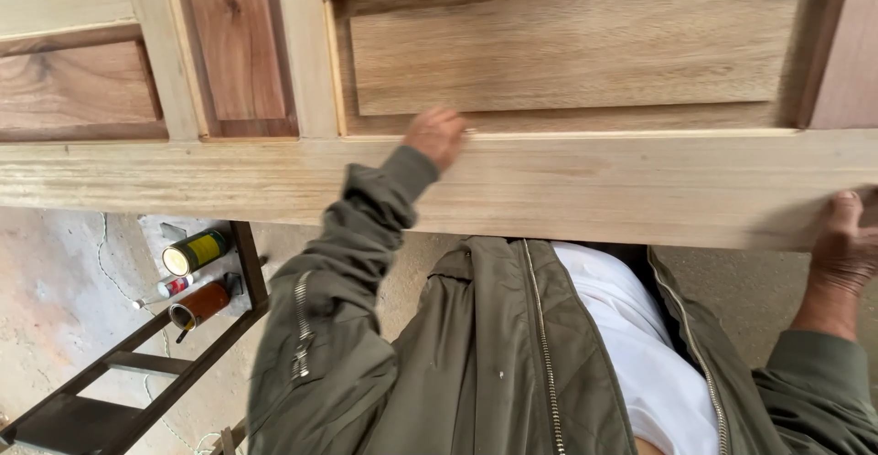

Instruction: The person sands the surface and edges of a wooden door frame using a small piece of sandpaper. They work on the flat panels and the raised borders of the door, smoothing the wood grain by hand.

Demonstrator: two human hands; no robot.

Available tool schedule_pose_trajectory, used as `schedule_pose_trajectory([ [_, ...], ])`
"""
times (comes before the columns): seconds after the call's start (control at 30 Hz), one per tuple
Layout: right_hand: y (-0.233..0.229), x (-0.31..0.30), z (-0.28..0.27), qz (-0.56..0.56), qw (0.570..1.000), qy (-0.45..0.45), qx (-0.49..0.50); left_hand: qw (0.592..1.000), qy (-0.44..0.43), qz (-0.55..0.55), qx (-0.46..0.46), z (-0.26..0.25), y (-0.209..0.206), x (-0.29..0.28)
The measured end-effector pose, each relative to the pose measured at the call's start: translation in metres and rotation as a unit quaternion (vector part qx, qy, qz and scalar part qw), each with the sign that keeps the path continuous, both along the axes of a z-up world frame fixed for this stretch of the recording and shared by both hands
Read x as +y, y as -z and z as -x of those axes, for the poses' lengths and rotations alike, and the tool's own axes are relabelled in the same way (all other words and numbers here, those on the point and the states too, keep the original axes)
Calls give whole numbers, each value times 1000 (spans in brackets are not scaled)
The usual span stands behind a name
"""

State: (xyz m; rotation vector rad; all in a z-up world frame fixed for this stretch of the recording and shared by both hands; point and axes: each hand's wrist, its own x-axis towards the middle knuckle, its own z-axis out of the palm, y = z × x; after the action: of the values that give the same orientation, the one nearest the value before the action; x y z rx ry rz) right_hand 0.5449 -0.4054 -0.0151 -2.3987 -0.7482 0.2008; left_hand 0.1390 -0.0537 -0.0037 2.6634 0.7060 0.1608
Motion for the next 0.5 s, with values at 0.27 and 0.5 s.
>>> schedule_pose_trajectory([
  [0.27, -59, 32, 19, -126, 987, -71, -67, 999, 45, 9, -17, -12, 20, -3],
  [0.5, -8, 2, 0, 17, 998, -13, 52, 942, -174, 140, 251, 107, -48, 59],
])
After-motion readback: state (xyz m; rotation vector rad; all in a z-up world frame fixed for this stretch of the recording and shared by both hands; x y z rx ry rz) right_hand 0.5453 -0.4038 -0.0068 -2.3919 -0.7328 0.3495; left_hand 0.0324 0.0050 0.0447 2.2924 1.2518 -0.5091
